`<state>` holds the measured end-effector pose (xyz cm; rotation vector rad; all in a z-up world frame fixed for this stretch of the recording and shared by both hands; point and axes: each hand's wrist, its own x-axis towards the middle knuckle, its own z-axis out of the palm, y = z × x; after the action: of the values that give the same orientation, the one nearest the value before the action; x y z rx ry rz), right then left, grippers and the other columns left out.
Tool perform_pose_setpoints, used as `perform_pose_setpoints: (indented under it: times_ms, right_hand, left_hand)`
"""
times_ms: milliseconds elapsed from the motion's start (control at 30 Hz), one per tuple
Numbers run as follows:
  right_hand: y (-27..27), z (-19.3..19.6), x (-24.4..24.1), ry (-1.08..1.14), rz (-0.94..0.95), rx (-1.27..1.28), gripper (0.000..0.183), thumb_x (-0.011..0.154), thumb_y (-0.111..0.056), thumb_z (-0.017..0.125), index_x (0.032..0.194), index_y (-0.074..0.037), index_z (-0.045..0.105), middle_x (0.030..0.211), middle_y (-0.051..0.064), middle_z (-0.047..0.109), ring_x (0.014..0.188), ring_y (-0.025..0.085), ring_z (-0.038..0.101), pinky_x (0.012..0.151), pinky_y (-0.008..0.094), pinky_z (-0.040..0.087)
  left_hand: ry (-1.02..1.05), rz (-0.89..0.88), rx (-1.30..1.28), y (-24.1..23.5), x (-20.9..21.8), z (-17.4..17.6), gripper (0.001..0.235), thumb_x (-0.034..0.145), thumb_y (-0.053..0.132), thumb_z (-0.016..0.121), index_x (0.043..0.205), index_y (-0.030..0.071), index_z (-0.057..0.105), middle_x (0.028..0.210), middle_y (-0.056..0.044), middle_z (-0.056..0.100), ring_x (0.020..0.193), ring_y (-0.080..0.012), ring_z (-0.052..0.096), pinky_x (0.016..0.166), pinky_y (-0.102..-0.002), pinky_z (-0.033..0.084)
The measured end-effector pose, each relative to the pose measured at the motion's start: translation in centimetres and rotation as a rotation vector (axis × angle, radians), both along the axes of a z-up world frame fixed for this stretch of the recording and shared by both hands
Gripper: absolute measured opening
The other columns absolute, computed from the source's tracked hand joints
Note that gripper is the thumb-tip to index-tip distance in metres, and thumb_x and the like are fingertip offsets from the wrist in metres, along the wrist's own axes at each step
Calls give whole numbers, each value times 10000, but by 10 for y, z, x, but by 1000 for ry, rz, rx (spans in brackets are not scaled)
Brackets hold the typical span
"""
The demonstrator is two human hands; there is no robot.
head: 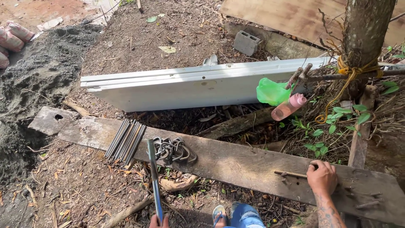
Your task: The recorder is manually bending rebar into stirrup shapes using a metal pipe as a lever and a wooden jig with metal pins.
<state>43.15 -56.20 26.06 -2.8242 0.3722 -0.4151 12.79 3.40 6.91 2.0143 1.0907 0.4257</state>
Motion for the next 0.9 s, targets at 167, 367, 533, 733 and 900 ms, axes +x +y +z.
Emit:
perform_pose_setpoints:
  times_ms: [167,367,533,733,900]
  right_hand:
    - [-6,-6,3,9,1,-9,140,938,-246,677,1016,-192,781,1167,34,750,1166,277,643,989,439,519]
    - [-12,-14,6,51,-12,34,125,945,-249,679,1020,-204,769,1131,6,762,1123,255,648,979,435,510]
    - [-8,-11,5,31,-8,54,117,941,-234,676,1013,-203,764,1114,5,762,1109,248,654,962,419,518]
    - [-4,-8,0,4,-8,66,115,949,-221,665,1002,-192,763,1079,14,765,1091,242,664,937,403,531]
    - [0,2,-2,-64,12,47,134,943,-220,661,1005,-171,769,1070,38,763,1103,264,661,922,412,534]
  left_hand:
    - [123,-361,-152,-72,81,147,219,900,312,719,929,106,650,577,-16,638,477,-125,641,456,-338,537]
    - [179,-669,26,-137,132,232,272,868,393,745,938,149,649,603,-59,676,543,-228,680,569,-421,537]
    - [196,-839,58,-153,143,219,350,872,444,746,953,122,635,686,-114,699,652,-332,698,650,-486,543]
    - [429,-887,22,-151,154,227,388,936,484,686,1069,130,602,748,-122,713,721,-336,717,708,-498,545]
    - [275,-904,59,-155,160,227,379,928,417,685,1139,119,583,774,-130,720,721,-333,722,687,-481,555]
